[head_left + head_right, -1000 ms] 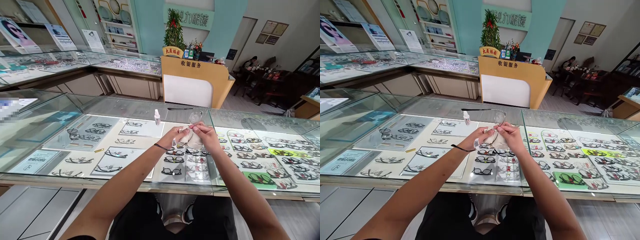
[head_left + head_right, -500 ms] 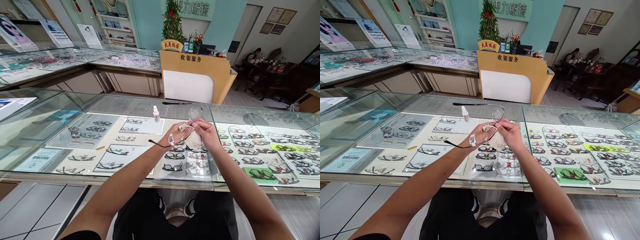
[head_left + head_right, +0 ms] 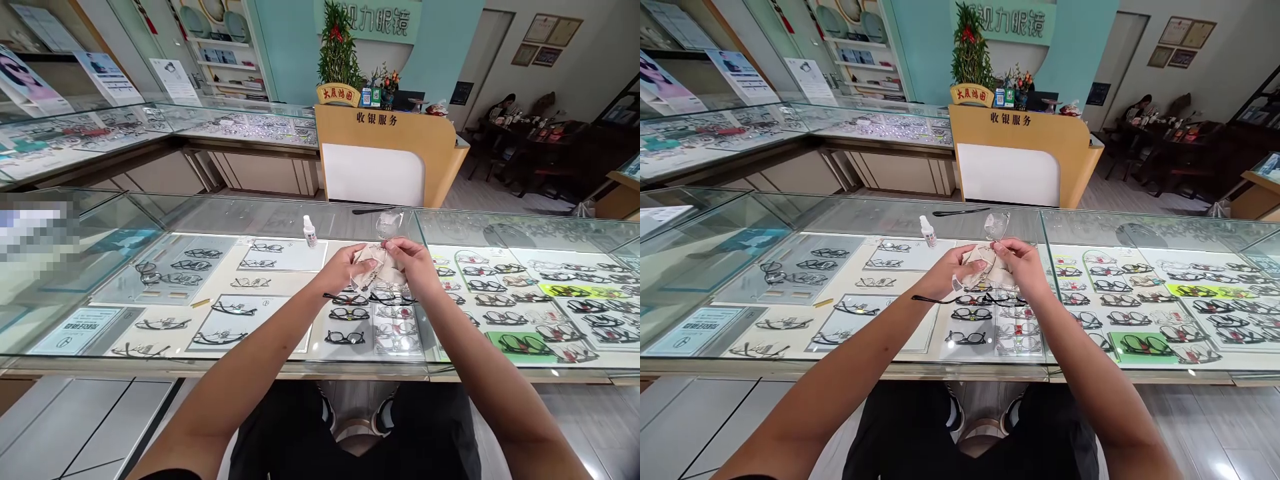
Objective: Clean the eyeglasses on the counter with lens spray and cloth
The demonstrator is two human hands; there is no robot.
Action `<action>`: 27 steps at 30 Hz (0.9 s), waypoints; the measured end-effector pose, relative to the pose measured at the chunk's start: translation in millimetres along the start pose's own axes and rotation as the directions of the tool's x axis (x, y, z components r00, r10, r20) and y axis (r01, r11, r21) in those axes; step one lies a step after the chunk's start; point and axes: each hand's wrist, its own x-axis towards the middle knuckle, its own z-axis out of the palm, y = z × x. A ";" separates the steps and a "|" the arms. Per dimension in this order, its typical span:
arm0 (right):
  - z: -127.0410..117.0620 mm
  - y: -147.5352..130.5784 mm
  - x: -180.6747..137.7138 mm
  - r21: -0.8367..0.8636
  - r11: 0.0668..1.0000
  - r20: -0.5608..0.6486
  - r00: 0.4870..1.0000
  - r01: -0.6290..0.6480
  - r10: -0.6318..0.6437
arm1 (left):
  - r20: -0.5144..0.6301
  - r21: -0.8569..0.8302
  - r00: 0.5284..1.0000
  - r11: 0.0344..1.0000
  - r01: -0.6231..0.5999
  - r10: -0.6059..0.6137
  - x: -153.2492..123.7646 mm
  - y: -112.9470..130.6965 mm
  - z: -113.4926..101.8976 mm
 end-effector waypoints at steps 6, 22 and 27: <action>-8.7 -2.9 5.6 -0.075 0.988 -0.043 0.989 0.138 -0.142 | -0.135 -0.041 0.991 0.999 0.018 -0.023 6.0 -5.4 -5.2; -5.3 -10.8 -5.3 -0.213 0.975 0.079 0.994 -0.058 0.076 | -0.096 -0.193 0.995 0.981 -0.022 0.004 8.8 13.2 -24.1; -2.3 -7.2 -6.0 -0.261 0.963 0.148 0.982 -0.072 0.113 | -0.065 -0.109 0.998 0.994 0.001 -0.008 5.9 8.0 -20.0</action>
